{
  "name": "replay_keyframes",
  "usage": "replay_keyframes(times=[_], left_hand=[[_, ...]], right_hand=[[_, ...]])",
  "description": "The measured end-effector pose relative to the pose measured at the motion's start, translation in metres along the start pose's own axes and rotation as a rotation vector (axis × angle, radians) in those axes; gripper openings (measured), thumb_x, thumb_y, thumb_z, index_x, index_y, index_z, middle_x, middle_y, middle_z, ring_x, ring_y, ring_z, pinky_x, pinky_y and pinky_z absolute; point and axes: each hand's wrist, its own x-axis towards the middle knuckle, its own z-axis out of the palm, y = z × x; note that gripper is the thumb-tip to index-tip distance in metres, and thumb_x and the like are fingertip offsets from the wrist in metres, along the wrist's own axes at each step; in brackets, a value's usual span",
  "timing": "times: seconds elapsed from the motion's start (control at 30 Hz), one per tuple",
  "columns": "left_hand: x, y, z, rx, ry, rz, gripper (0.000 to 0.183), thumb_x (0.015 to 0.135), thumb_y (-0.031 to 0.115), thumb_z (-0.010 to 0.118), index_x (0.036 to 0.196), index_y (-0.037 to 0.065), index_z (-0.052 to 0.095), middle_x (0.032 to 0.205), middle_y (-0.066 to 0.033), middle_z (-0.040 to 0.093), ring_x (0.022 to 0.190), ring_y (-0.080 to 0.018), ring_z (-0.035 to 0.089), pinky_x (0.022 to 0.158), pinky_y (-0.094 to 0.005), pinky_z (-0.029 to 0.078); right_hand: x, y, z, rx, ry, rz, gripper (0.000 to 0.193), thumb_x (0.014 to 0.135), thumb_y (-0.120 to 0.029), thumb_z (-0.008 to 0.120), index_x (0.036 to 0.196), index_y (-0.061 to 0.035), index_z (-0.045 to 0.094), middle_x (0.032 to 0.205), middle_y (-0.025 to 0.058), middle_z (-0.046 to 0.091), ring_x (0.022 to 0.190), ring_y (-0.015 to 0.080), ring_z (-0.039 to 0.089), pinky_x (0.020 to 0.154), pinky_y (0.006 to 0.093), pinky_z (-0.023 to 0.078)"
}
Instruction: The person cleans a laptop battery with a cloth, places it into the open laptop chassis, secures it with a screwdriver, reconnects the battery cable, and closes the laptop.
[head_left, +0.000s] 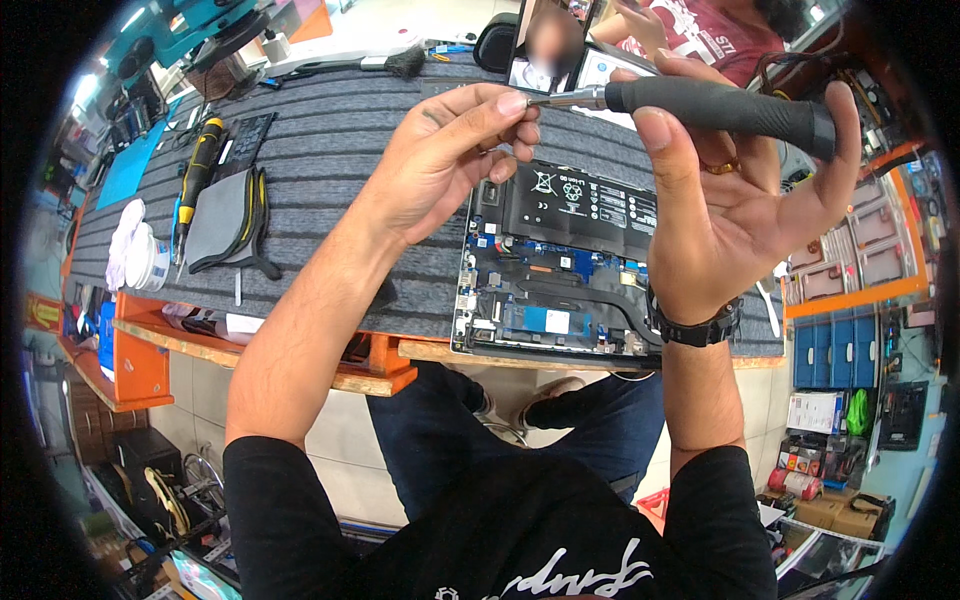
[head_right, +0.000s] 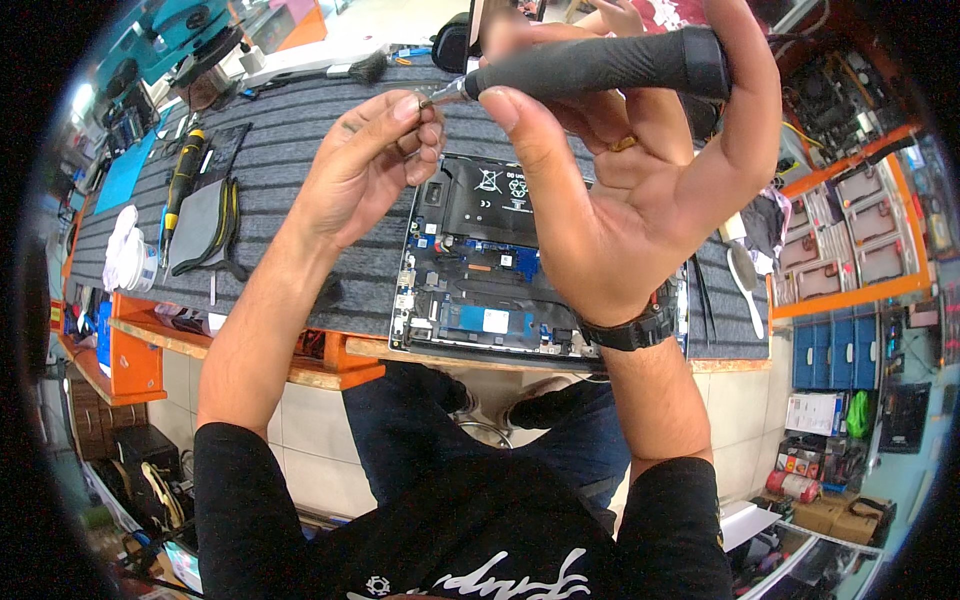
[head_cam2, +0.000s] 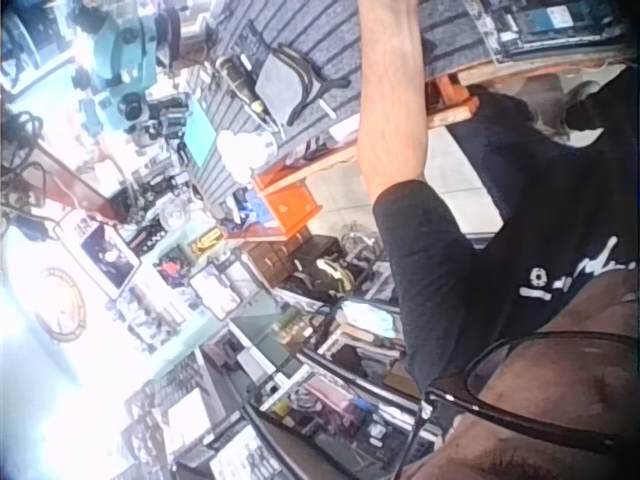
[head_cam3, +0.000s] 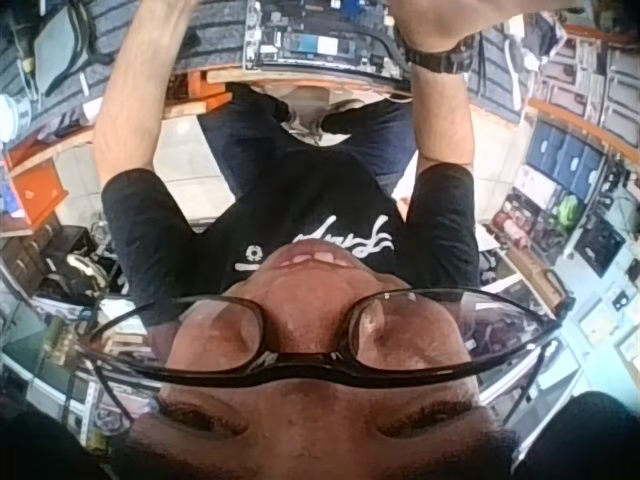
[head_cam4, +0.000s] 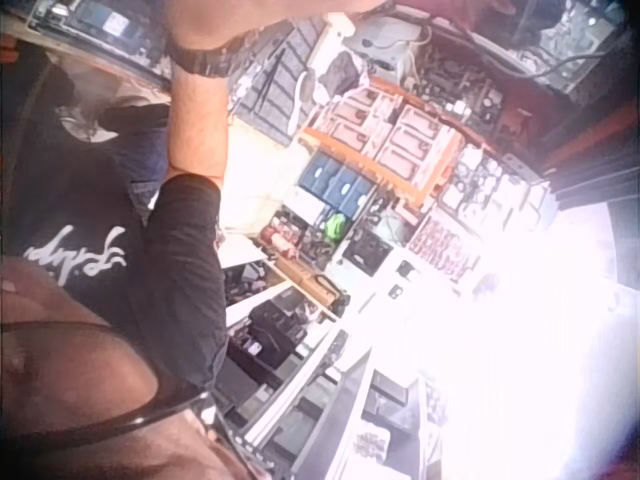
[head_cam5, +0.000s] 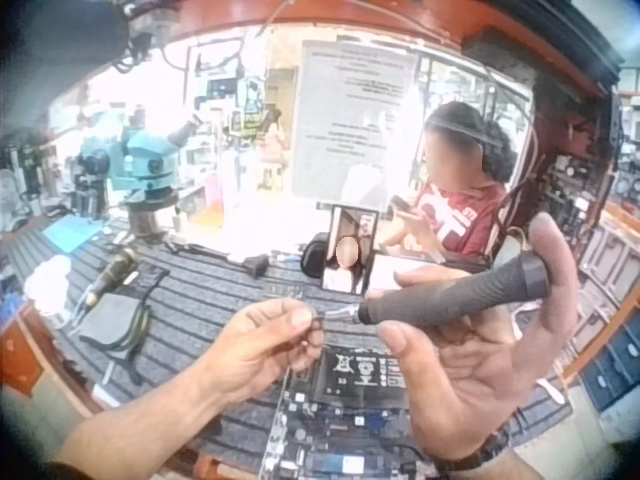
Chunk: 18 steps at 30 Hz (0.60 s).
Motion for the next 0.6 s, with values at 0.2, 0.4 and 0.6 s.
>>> replay_keyframes(times=[0.2, 0.4, 0.6], left_hand=[[0.0, 0.003, 0.003, 0.318, -0.136, 0.061, 0.042, 0.103, 0.029, 0.064, 0.131, -0.002, 0.066, 0.119, -0.0142, 0.071, 0.11, -0.0212, 0.066, 0.088, -0.0334, 0.051], [-0.013, -0.027, 0.026, 1.352, -0.575, 0.239, 0.05, 0.094, 0.027, 0.065, 0.139, 0.004, 0.063, 0.15, -0.0146, 0.057, 0.143, -0.0351, 0.049, 0.12, -0.0508, 0.034], [-0.017, -0.036, 0.031, 1.485, -0.654, 0.115, 0.055, 0.092, 0.026, 0.06, 0.143, 0.004, 0.061, 0.155, -0.011, 0.053, 0.149, -0.0329, 0.042, 0.126, -0.0556, 0.024]], right_hand=[[0.006, 0.001, -0.04, -0.019, 0.039, 0.152, 0.087, 0.092, -0.003, 0.077, 0.158, -0.0056, 0.02, 0.123, 0.0259, 0.065, 0.118, 0.0299, 0.068, 0.097, 0.0394, 0.061], [-0.016, 0.001, -0.088, 0.031, -0.061, 0.443, 0.097, 0.086, 0.009, 0.077, 0.161, -0.0078, 0.018, 0.113, 0.0216, 0.071, 0.107, 0.0246, 0.072, 0.088, 0.0315, 0.061], [-0.055, 0.021, -0.106, 0.191, -0.158, 0.593, 0.094, 0.087, 0.011, 0.075, 0.16, -0.0062, 0.017, 0.12, 0.0232, 0.069, 0.107, 0.022, 0.071, 0.089, 0.0295, 0.059]])
